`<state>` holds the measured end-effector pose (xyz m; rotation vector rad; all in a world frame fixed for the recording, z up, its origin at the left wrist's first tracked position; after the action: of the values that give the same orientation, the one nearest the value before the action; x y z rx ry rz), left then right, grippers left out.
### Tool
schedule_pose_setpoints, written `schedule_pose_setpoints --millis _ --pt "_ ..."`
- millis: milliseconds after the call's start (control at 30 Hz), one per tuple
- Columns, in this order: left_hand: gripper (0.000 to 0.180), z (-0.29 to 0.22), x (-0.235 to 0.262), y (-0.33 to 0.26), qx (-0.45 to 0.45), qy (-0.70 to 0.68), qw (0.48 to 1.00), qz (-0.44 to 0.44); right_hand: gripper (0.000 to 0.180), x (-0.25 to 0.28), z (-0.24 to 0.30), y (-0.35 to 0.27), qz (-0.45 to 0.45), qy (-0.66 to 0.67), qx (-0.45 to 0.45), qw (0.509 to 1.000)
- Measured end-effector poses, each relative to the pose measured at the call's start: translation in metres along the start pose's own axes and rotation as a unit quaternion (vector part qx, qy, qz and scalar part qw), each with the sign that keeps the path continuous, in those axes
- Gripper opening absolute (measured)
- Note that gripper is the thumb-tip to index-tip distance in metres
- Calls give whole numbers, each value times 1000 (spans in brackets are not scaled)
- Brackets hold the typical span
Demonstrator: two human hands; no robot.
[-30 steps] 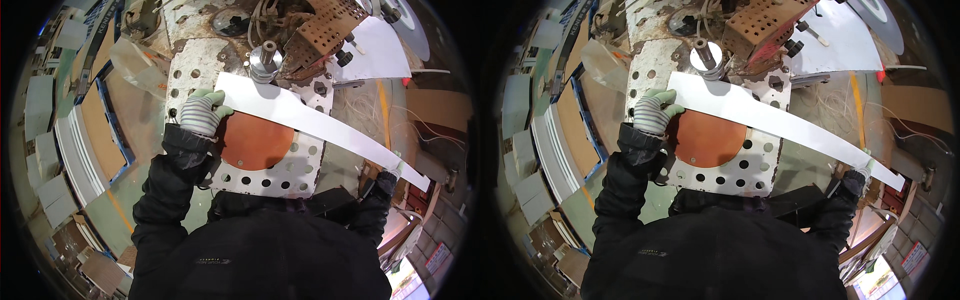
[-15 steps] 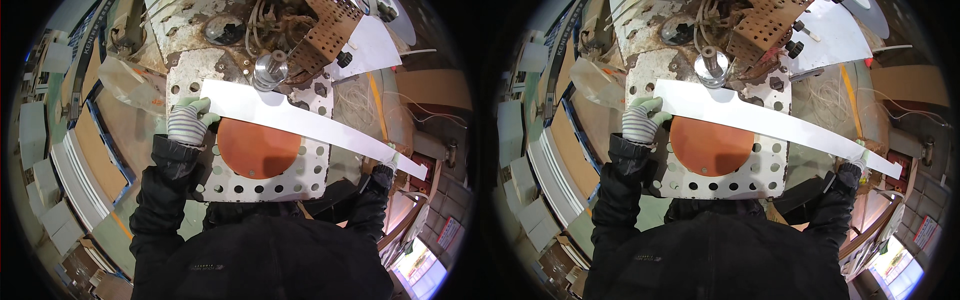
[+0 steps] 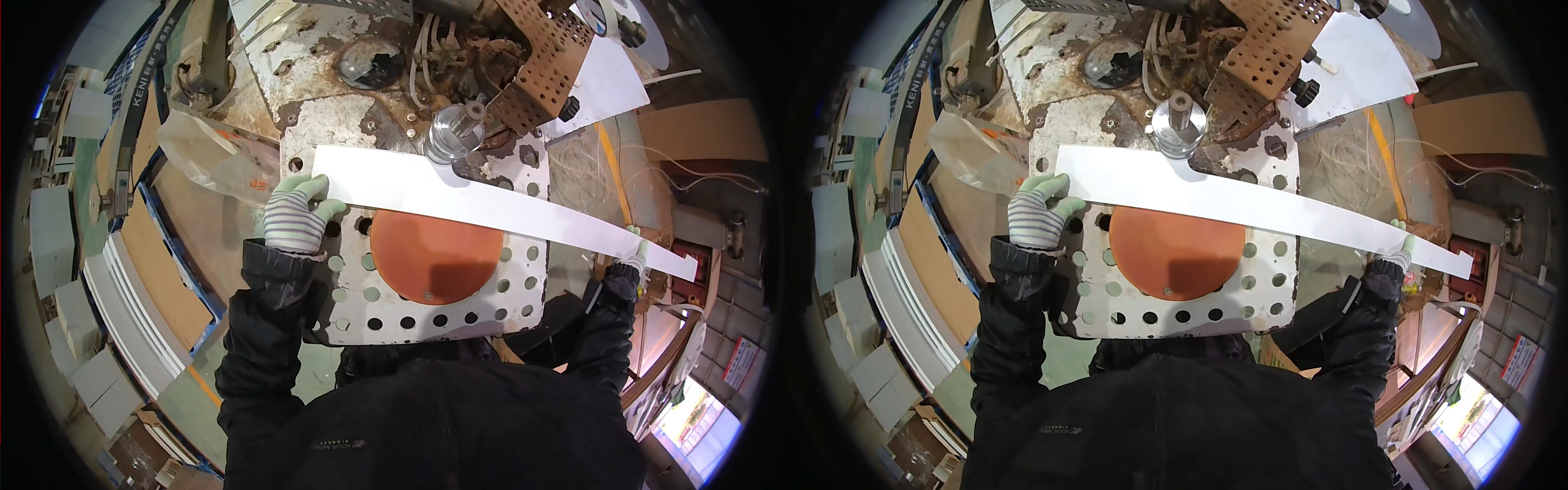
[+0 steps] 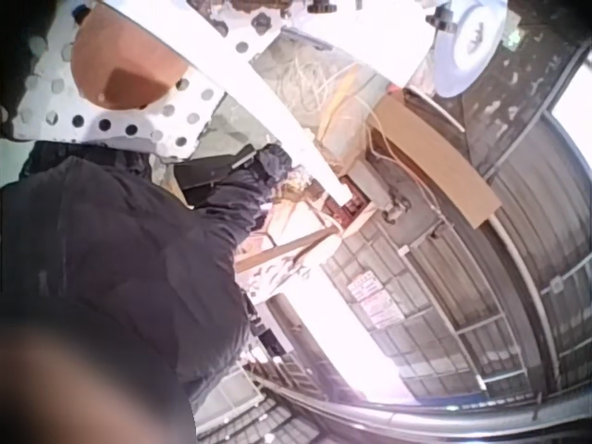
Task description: Heating, trimming, and machine-milling the edges of white furniture components.
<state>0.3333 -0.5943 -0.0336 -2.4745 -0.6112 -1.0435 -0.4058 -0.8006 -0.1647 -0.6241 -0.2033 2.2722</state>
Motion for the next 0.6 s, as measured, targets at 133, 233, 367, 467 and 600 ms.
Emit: schedule_pose_setpoints --millis 133,233,367,467,600 --pt "49 10 2 2 6 5 1000 4 45 0 -4 4 38 3 -27 999" --pt "48 33 0 1 37 -61 997 -7 43 -12 -11 4 25 -4 -32 999" --pt "50 6 20 -4 -114 52 987 -99 45 -32 -16 10 21 21 -21 999" --pt "46 -29 30 -7 -209 163 954 -142 47 -51 -24 11 56 7 -32 998" --pt "29 -71 -10 -8 -325 92 940 -47 47 -69 -36 5 47 21 -48 998"
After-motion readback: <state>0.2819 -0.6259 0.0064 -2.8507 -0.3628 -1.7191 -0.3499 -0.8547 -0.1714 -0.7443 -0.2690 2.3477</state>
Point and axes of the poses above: each hand's wrist, its own y-axis towards the middle knuckle, its own x-axis out of the back of the hand, z = x × y, the point moved 9 cm from there along y, towards the middle knuckle, and after that the axes turned 8 degrees about x, right-handed, at the moved point
